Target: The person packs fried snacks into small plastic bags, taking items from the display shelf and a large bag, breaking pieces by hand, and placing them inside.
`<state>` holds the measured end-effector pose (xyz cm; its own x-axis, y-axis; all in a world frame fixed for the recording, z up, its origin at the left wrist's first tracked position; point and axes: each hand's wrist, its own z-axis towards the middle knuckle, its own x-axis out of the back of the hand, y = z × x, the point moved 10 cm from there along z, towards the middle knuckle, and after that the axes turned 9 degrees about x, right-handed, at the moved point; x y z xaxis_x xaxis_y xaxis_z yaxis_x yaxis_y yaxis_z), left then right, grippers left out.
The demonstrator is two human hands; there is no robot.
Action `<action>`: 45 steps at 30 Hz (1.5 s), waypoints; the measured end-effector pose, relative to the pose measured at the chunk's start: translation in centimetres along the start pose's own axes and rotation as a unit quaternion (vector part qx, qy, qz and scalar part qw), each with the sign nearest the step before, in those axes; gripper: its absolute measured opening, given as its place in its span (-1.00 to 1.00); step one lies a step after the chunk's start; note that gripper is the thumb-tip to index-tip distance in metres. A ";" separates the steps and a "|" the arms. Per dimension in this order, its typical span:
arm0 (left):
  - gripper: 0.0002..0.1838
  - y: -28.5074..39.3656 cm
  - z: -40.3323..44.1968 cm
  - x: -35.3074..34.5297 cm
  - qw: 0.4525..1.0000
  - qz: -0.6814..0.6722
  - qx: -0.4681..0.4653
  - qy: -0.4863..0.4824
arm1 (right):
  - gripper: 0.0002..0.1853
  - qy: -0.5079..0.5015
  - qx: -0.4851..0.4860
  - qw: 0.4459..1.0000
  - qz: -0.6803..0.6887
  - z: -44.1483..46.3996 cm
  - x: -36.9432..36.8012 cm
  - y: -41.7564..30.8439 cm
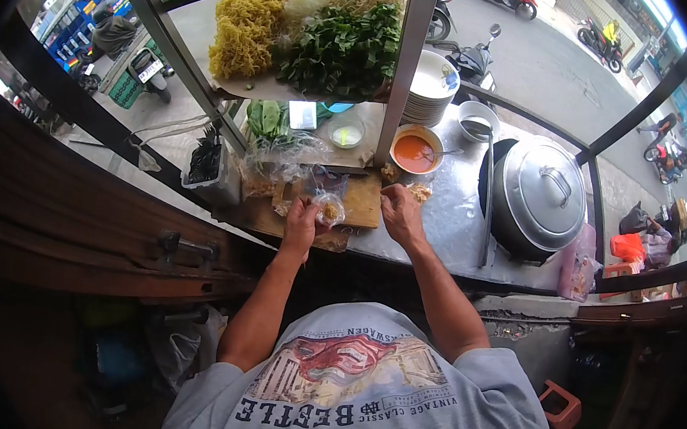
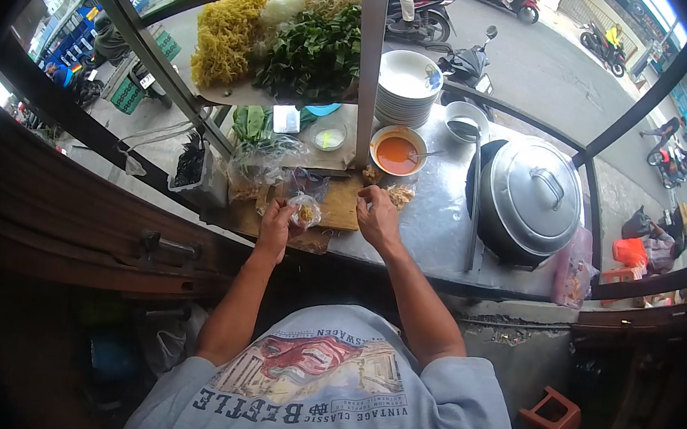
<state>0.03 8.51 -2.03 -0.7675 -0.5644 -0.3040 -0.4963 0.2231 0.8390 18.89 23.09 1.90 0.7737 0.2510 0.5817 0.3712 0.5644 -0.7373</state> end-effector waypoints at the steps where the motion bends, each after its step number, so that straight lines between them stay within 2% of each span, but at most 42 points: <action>1: -0.93 -0.5 0.6 1.2 1.000 0.000 -0.002 0.018 | -0.81 -0.007 0.001 1.000 -0.020 0.2 -0.7 0.9; 3: -0.93 -1.1 1.6 2.6 0.999 0.017 -0.007 0.034 | -0.76 -0.010 0.002 0.998 -0.062 1.1 -0.9 2.4; 6: -0.94 -1.4 0.7 2.5 1.000 0.010 0.006 0.026 | -0.70 0.025 -0.063 0.986 -0.152 2.4 0.5 2.6; 7: -0.95 -1.8 0.8 2.6 1.000 0.015 0.006 0.015 | -0.67 0.004 -0.087 0.982 -0.169 2.8 -0.1 3.5; 9: -0.95 -2.7 0.6 2.3 1.000 0.015 0.015 0.003 | -0.63 -0.072 -0.084 0.969 -0.223 3.8 -1.7 3.9; 11: -0.93 -2.7 0.0 1.4 1.000 0.006 0.025 0.005 | -0.78 -0.092 -0.047 0.954 -0.282 4.8 -3.8 5.7; 14: -0.95 -2.4 -0.4 0.6 0.999 -0.028 0.032 -0.012 | -0.78 -0.093 -0.010 0.954 -0.283 5.4 -3.9 5.4; 19: -0.93 -2.7 0.5 0.4 0.999 0.001 0.037 -0.006 | -0.75 -0.037 -0.036 0.980 -0.191 4.4 -1.2 4.5; 22: -0.85 -3.1 2.1 -0.9 0.999 -0.009 0.036 -0.031 | -0.65 0.040 -0.040 0.998 0.013 3.2 -0.3 2.2; 23: -0.82 -3.2 2.6 -1.4 0.998 -0.018 0.033 -0.048 | -0.60 -0.013 -0.105 0.986 0.127 2.7 -1.3 2.2; 26: -0.72 -3.5 3.1 -5.0 0.981 -0.082 0.122 -0.123 | -0.59 -0.017 -0.134 0.910 0.392 1.5 -5.8 2.0; 27: -0.65 -4.0 3.1 -5.2 0.977 -0.072 0.159 -0.124 | -0.60 -0.047 -0.138 0.919 0.367 1.1 -5.4 0.7; 28: -0.66 -3.6 3.2 -5.4 0.978 -0.076 0.146 -0.129 | -0.61 -0.059 -0.143 0.909 0.387 0.8 -6.0 0.6; 30: -0.66 -3.5 3.3 -5.8 0.979 -0.086 0.122 -0.137 | -0.56 -0.056 -0.107 0.931 0.344 0.9 -5.8 0.4; 33: -0.65 -3.5 3.9 -4.2 0.995 -0.020 0.059 -0.071 | -0.47 -0.080 -0.134 0.953 0.259 0.5 -5.1 0.3; 36: -0.64 -3.4 4.7 -3.9 0.998 0.006 0.011 -0.065 | -0.40 -0.065 -0.177 0.946 0.265 -0.2 -6.1 1.8; 39: -0.63 -2.7 4.3 -4.3 0.994 -0.010 -0.023 -0.109 | -0.48 -0.065 -0.165 0.946 0.271 0.2 -5.3 1.0; 40: -0.65 -2.9 4.7 -3.9 0.994 0.001 -0.030 -0.109 | -0.50 -0.080 -0.172 0.941 0.280 0.2 -5.8 1.5; 42: -0.65 -2.1 4.3 -3.6 0.993 0.027 -0.056 -0.100 | -0.53 -0.114 -0.247 0.885 0.378 -0.7 -5.6 0.1; 45: -0.66 -1.6 4.3 -3.6 0.991 0.026 -0.065 -0.111 | -0.62 -0.124 -0.231 0.860 0.438 -0.9 -6.5 0.3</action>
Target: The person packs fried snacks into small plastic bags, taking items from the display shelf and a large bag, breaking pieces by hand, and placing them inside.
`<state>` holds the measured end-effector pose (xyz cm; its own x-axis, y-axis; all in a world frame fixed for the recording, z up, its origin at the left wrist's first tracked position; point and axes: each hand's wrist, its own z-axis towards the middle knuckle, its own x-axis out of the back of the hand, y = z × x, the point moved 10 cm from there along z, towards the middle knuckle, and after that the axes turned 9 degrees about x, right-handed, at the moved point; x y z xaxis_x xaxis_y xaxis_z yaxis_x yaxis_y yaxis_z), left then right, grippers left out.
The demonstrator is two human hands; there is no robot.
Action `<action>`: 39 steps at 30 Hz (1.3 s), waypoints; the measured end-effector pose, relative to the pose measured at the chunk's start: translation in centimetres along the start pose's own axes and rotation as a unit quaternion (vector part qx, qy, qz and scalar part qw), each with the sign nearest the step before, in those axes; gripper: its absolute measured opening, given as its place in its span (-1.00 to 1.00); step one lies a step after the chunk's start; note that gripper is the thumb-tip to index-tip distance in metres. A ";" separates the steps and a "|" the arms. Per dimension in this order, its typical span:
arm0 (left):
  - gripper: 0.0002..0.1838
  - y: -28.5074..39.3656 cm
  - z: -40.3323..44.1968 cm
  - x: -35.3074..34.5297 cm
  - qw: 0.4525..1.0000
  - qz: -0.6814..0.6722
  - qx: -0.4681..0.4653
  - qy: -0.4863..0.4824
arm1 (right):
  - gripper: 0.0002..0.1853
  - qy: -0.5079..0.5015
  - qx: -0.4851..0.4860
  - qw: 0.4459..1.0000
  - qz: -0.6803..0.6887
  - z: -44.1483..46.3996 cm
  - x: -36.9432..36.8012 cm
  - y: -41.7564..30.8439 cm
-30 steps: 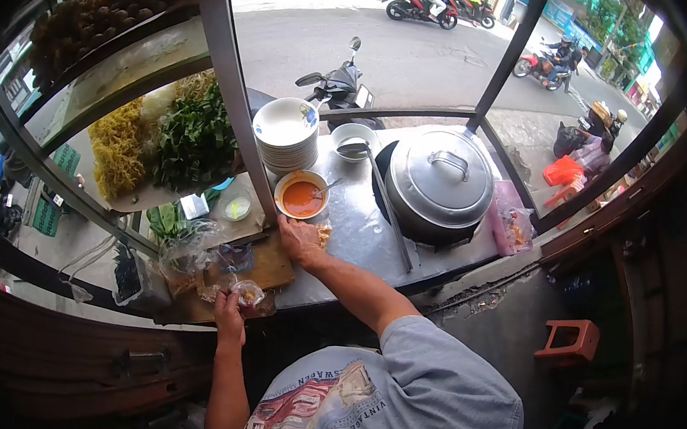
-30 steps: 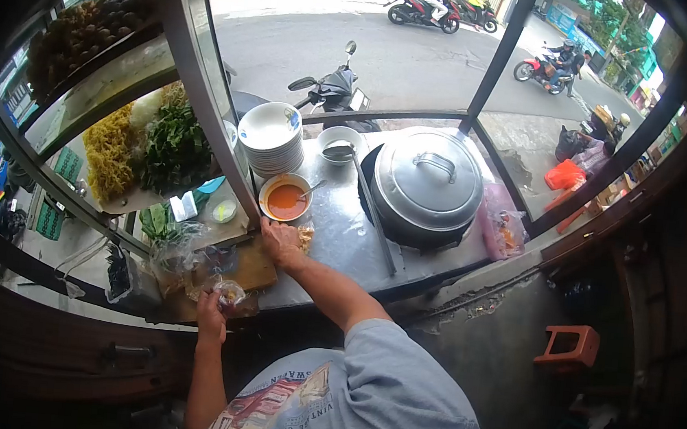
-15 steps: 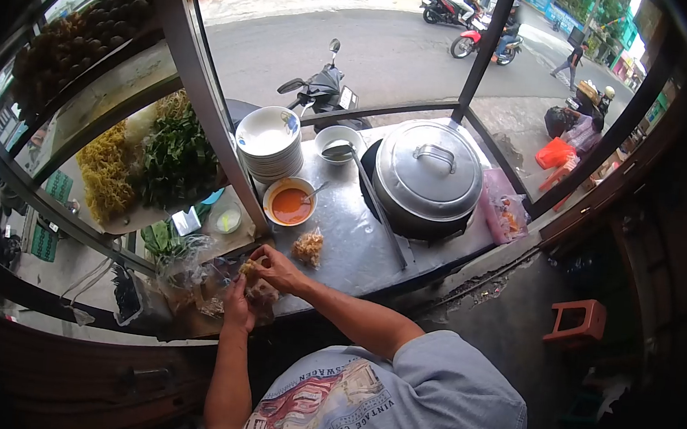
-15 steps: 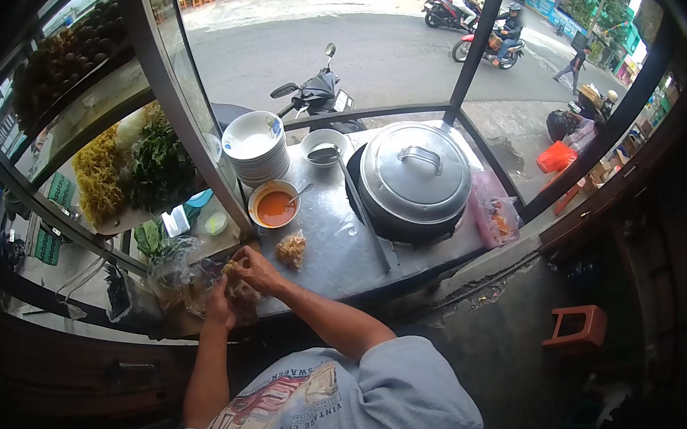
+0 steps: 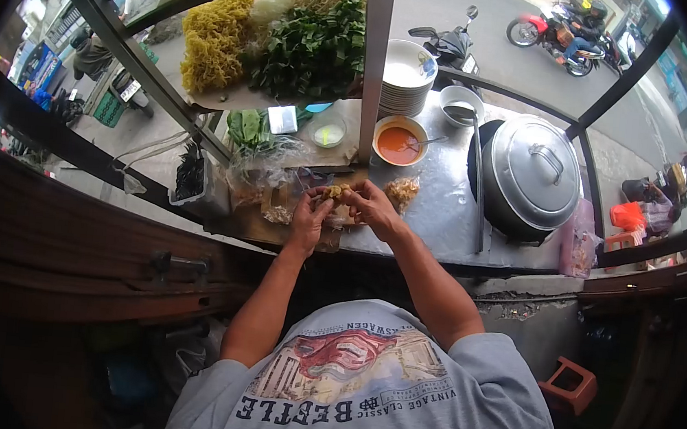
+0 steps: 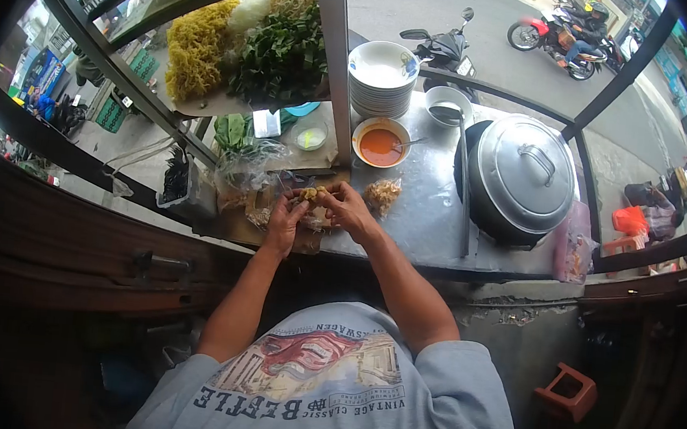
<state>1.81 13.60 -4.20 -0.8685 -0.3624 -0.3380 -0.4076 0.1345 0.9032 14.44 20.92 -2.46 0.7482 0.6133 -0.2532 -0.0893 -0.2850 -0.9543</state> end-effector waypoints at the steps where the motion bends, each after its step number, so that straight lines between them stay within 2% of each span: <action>1: -0.67 0.2 -0.2 -0.3 1.000 -0.001 -0.002 -0.006 | -0.65 -0.004 0.003 1.000 0.023 0.1 0.0 0.3; 4: -0.64 0.6 -0.7 -0.5 0.999 -0.040 0.017 -0.008 | -0.49 -0.024 0.000 0.993 0.117 -0.5 -0.6 0.3; 7: -0.63 0.7 -1.0 -0.6 0.998 -0.062 0.018 0.002 | -0.67 -0.014 -0.035 0.988 0.147 -1.0 -0.9 0.3; 10: -0.64 0.4 -0.9 -0.5 1.000 0.019 0.002 0.013 | -0.59 0.017 -0.045 0.999 -0.006 -1.6 -0.6 -0.9; 13: -0.65 0.2 -0.6 -0.7 1.000 0.016 -0.013 0.009 | -0.50 0.006 -0.028 0.997 -0.070 -0.6 -0.2 0.0; 16: -0.69 -0.2 -0.6 -0.1 1.000 -0.016 0.011 0.021 | -0.53 -0.012 -0.027 0.999 -0.020 -0.6 -0.4 0.2; 19: -0.70 -1.6 -0.6 1.5 0.987 -0.124 0.082 0.064 | -0.58 -0.014 -0.016 0.998 0.057 -1.0 -0.6 -0.4; 22: -0.73 -1.9 -1.0 2.5 0.984 -0.143 0.091 0.056 | -0.57 0.017 -0.022 0.994 0.103 -0.9 0.8 -0.4; 25: -0.71 -1.7 -0.7 1.5 0.986 -0.133 0.094 0.014 | -0.66 0.007 -0.044 0.987 0.157 -1.8 0.2 -0.8; 28: -0.68 -1.8 -0.9 0.1 0.989 -0.096 0.113 -0.002 | -0.71 -0.014 -0.026 1.000 0.008 -0.8 -0.5 0.0; 31: -0.65 -1.4 -1.2 -0.8 0.993 -0.044 0.111 -0.017 | -0.69 -0.006 -0.004 0.998 -0.062 -0.4 -0.3 -0.2; 34: -0.65 -1.8 -0.9 -0.1 0.996 -0.005 0.085 -0.003 | -0.74 0.011 -0.008 1.000 0.014 -0.2 0.4 0.4; 37: -0.65 -2.4 -0.2 0.4 0.997 -0.023 0.068 -0.011 | -0.78 0.040 -0.007 0.990 0.138 0.0 1.0 1.8; 39: -0.66 -3.1 -0.2 1.4 0.994 -0.065 0.092 0.003 | -0.79 0.101 -0.011 0.974 0.202 0.0 2.6 2.3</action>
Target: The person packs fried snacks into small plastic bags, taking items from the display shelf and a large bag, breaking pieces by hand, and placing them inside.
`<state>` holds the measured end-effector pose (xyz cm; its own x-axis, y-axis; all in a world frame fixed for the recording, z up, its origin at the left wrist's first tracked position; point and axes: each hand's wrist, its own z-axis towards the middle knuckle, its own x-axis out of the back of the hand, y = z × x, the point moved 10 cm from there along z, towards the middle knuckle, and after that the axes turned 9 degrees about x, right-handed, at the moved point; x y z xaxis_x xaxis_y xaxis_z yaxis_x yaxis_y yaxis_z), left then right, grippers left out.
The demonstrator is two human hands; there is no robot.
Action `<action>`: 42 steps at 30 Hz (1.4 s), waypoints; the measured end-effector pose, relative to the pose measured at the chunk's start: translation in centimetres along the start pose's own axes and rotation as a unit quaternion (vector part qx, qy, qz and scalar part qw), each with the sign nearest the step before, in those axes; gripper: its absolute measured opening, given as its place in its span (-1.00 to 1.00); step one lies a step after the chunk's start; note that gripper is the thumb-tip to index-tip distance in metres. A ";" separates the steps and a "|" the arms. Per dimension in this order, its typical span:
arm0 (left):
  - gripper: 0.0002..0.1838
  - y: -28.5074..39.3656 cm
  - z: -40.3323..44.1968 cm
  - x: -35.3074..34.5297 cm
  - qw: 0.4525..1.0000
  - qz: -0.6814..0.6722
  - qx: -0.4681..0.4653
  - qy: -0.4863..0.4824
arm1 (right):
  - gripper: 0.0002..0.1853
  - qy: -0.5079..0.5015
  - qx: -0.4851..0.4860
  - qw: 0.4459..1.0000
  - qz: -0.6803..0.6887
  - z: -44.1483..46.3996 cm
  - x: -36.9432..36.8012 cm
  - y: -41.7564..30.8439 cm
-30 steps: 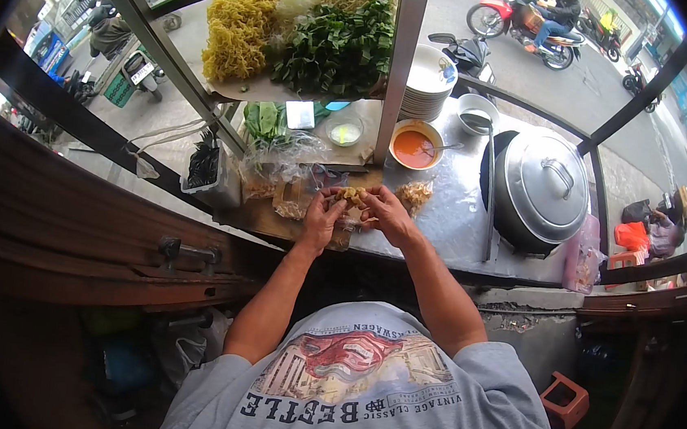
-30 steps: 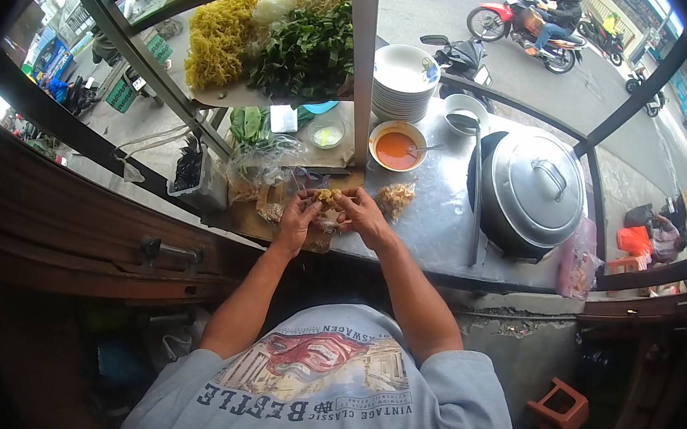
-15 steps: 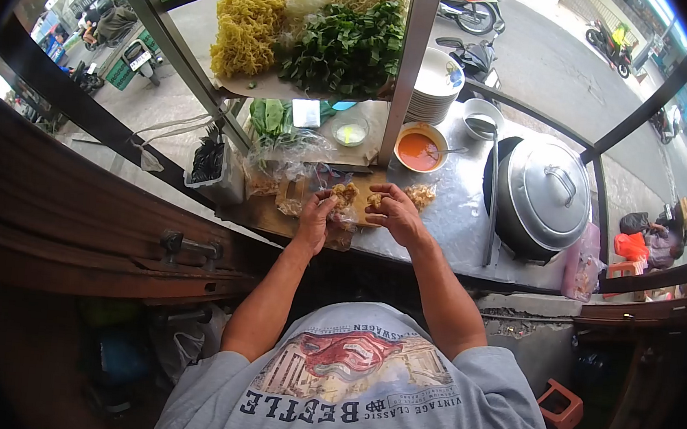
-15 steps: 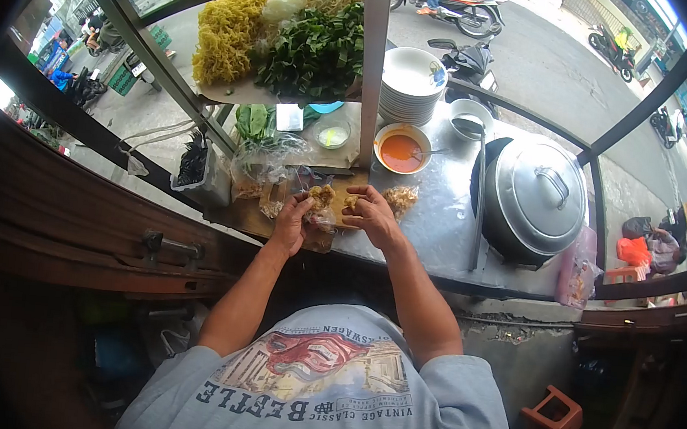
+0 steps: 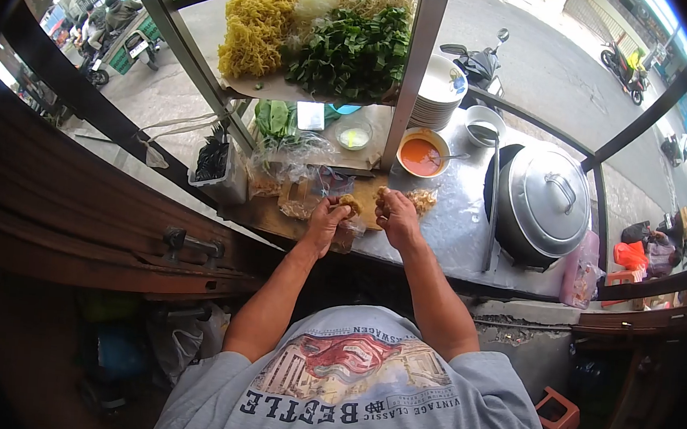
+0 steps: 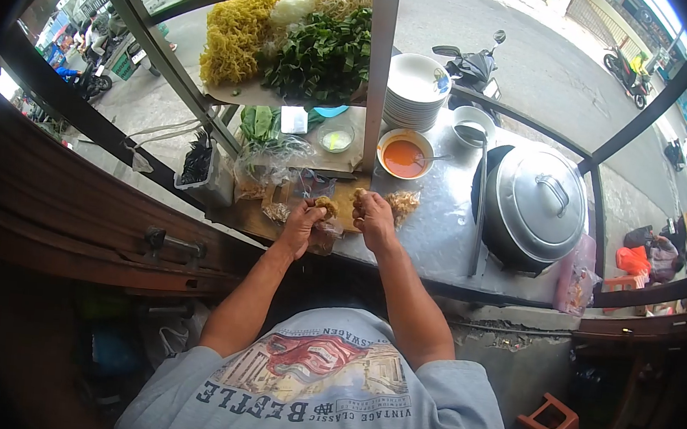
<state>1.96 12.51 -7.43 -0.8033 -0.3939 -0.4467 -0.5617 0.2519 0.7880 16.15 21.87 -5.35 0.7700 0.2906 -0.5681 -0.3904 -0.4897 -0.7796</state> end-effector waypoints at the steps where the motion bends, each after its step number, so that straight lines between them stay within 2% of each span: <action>1: -0.66 -0.1 -0.1 0.5 1.000 -0.021 0.012 0.006 | -0.80 0.031 0.001 0.999 0.033 0.1 0.7 -0.2; 4: -0.66 0.1 -0.9 1.2 0.998 -0.049 0.030 -0.005 | -0.75 0.030 -0.036 0.997 0.065 -0.4 1.2 -1.1; 5: -0.66 0.3 -1.0 1.1 0.999 -0.038 0.031 0.000 | -0.73 0.000 -0.046 0.997 0.068 -0.9 0.6 -1.4; 8: -0.66 0.7 -1.4 -0.2 0.999 -0.009 0.031 0.012 | -0.69 -0.023 -0.080 0.996 -0.007 -1.3 -0.4 -0.6; 12: -0.67 1.0 -1.2 -1.4 1.000 0.011 0.015 0.011 | -0.69 -0.104 -0.032 0.979 -0.170 -1.9 -3.5 -0.3; 16: -0.67 1.2 -1.2 -1.8 1.000 0.007 0.023 0.003 | -0.73 -0.124 -0.028 0.973 -0.193 -1.6 -3.8 -0.3; 22: -0.70 1.0 -0.9 -2.0 0.998 0.051 0.045 -0.006 | -0.86 -0.063 -0.042 0.996 -0.049 -0.4 -1.4 0.2; 31: -0.78 -0.7 -1.0 -2.7 0.992 -0.032 0.122 -0.027 | -0.87 0.012 -0.056 0.998 -0.014 0.2 1.8 0.7; 37: -0.80 -0.6 -1.2 -2.3 0.992 -0.045 0.118 -0.024 | -0.86 0.079 -0.026 0.995 0.055 0.5 4.2 -0.1; 40: -0.78 0.4 -1.3 -1.3 0.992 -0.065 0.108 0.010 | -0.85 0.129 -0.010 0.987 0.096 0.5 5.7 -1.6; 42: -0.66 0.5 -0.8 -0.9 0.994 -0.038 0.098 0.024 | -0.85 0.101 -0.011 0.992 0.071 0.7 5.7 -1.7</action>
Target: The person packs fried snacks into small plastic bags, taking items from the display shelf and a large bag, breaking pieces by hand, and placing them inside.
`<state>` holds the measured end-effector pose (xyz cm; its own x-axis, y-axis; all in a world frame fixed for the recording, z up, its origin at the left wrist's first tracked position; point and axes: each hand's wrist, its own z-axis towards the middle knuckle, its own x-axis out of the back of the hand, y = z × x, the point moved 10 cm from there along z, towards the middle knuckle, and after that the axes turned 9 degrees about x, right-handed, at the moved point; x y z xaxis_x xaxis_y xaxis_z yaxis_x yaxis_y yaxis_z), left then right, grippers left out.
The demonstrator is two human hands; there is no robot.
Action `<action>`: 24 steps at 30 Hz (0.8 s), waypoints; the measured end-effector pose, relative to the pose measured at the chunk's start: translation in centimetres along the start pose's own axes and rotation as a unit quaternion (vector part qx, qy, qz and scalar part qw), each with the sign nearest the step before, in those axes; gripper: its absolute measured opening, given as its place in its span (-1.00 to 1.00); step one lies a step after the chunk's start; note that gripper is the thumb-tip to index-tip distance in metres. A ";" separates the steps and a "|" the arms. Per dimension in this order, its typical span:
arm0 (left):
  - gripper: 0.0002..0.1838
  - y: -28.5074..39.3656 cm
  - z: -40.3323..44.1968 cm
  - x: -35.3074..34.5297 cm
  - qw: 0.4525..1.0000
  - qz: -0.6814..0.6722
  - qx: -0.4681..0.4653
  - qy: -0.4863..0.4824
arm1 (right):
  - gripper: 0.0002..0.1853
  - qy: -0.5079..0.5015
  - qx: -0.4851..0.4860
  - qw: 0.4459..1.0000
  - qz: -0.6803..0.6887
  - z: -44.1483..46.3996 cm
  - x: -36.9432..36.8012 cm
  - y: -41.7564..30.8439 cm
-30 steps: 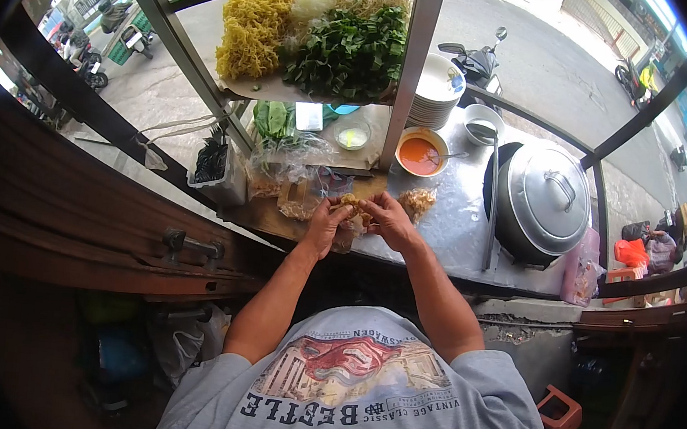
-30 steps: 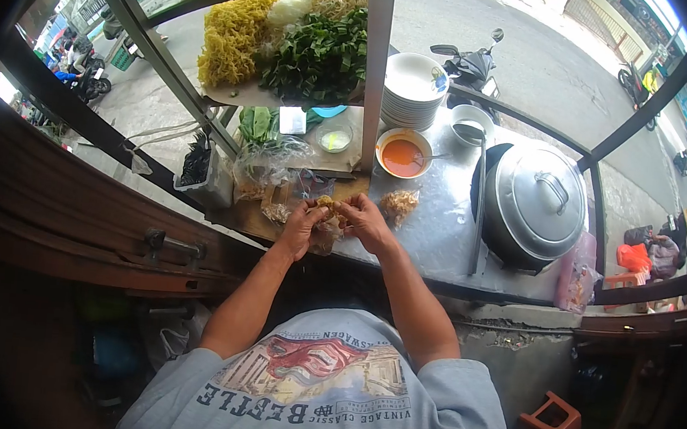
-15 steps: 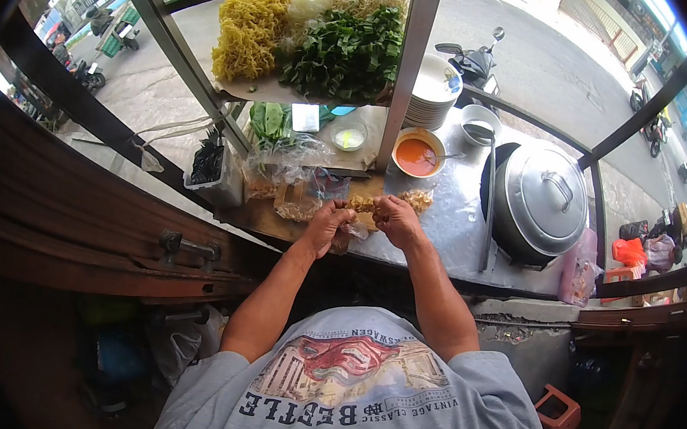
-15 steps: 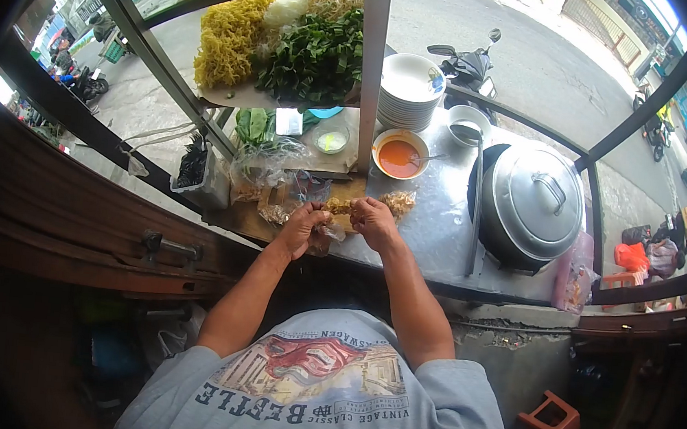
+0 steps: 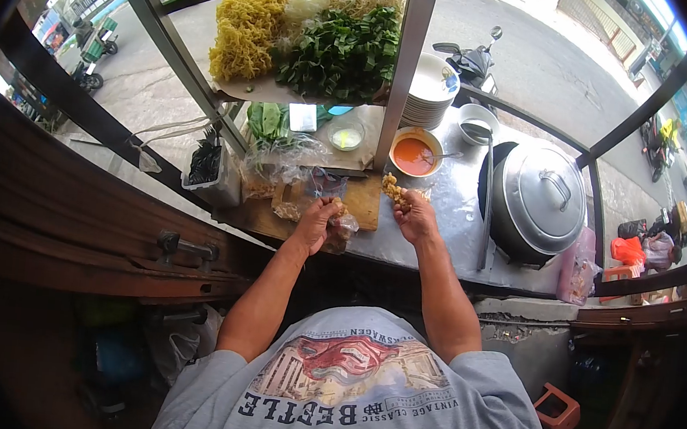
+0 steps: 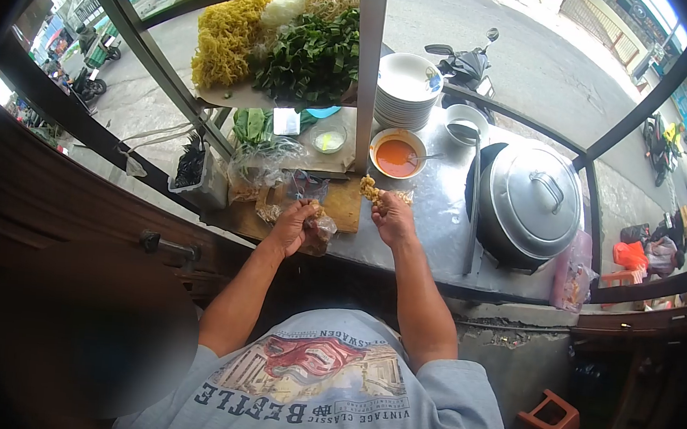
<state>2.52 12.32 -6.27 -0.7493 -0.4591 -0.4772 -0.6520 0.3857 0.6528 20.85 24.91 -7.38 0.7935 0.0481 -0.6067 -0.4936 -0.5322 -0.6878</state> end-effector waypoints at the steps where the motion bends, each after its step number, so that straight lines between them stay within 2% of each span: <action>1: -0.60 0.1 0.2 0.2 1.000 0.012 -0.005 0.009 | -0.85 -0.017 -0.002 1.000 -0.020 -0.2 -0.3 0.1; 4: -0.37 0.6 1.1 -0.6 1.000 0.007 -0.019 0.011 | -0.86 -0.037 -0.009 0.998 -0.041 -0.4 -1.1 0.9; 7: -0.42 1.3 0.9 -0.8 0.994 0.061 -0.056 0.072 | -0.86 -0.071 -0.026 0.996 -0.047 -1.2 -2.3 1.8; 10: -0.52 1.9 0.4 -2.3 0.986 0.127 -0.105 0.033 | -0.86 -0.136 -0.054 0.986 -0.084 -2.3 -3.9 2.4; 13: -0.66 0.4 1.0 -2.9 0.980 0.190 -0.061 -0.030 | -0.84 -0.167 -0.064 0.974 -0.140 -4.5 -5.8 2.0; 17: -0.80 0.5 0.3 -2.9 0.983 0.161 -0.083 -0.019 | -0.80 -0.209 -0.043 0.952 -0.219 -4.7 -7.0 2.5; 19: -0.83 -0.2 0.9 -1.7 0.987 0.144 -0.073 -0.008 | -0.79 -0.195 -0.024 0.960 -0.198 -4.1 -6.5 2.6; 24: -0.87 0.2 0.6 -0.1 0.996 -0.018 -0.085 0.037 | -0.79 -0.165 -0.018 0.982 -0.094 -2.9 -5.4 2.9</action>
<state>2.40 12.94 -6.39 -0.7114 -0.5301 -0.4614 -0.6443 0.2297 0.7295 16.19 20.70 -4.97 0.7082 0.4161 -0.5703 -0.3319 -0.5168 -0.7892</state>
